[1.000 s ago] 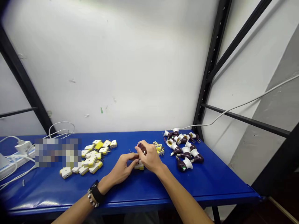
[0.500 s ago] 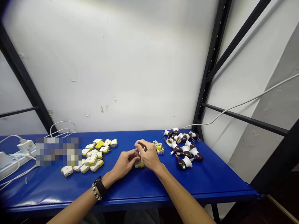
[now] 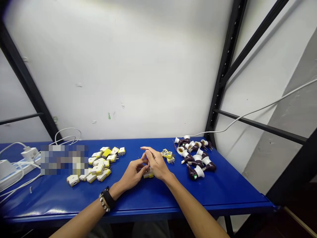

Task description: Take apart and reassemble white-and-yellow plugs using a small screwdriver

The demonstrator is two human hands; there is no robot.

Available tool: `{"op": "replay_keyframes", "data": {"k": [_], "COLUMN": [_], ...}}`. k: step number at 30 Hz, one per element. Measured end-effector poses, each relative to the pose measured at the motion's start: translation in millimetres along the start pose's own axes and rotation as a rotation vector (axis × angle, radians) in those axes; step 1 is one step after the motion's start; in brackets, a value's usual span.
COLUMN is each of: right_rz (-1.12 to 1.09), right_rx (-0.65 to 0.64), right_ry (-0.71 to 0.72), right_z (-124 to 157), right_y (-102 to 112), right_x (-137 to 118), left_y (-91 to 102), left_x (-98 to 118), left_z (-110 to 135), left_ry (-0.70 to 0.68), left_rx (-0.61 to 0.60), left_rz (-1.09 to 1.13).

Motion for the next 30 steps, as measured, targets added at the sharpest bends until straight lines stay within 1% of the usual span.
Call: {"op": "replay_keyframes", "data": {"k": [3,6,9,12,17,20,23,28,30], "right_rz": [-0.046,-0.02,0.009,-0.015,0.033,0.023,0.009,0.013,0.028], "right_rx": [-0.04,0.004,0.03,0.014,0.021,-0.001,-0.015,0.009,0.007], "right_ry": [-0.023,-0.005,0.017,0.027,0.007,0.008,0.004,-0.007,0.002], "right_z": [0.7,0.3,-0.3,-0.3,1.2,2.2,2.6,2.1,2.1], "right_y": [-1.1,-1.1,-0.8,-0.5,-2.1,-3.5,-3.1,-3.3,-3.8], "right_x": [0.3,0.0,-0.1,1.3,4.2,4.4,5.1,6.5,5.6], "left_y": [0.3,1.4,1.8,1.5,1.1,1.3,2.1,2.2,2.1], "left_x": [-1.0,0.2,3.5,4.4,2.0,4.3,5.3,3.1,4.0], "left_z": [-0.1,-0.7,-0.7,-0.7,-0.3,0.6,0.9,1.2,2.2], "left_ry": [0.0,0.013,-0.019,-0.055,-0.015,-0.061,-0.091,-0.043,-0.057], "left_rx": [0.031,0.072,0.045,0.013,0.052,0.014,-0.022,0.0,0.015], "left_rz": [-0.04,-0.037,-0.009,-0.015,-0.018,0.012,-0.01,0.023,0.038]}}
Point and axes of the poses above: each hand's wrist, its own z-axis away from the middle knuckle, its own y-axis out of the back of the hand, x = y × z, the point moved 2 cm from there along -z, towards the middle knuckle, and after that the axes turned 5 degrees about x, right-handed, at the moved point
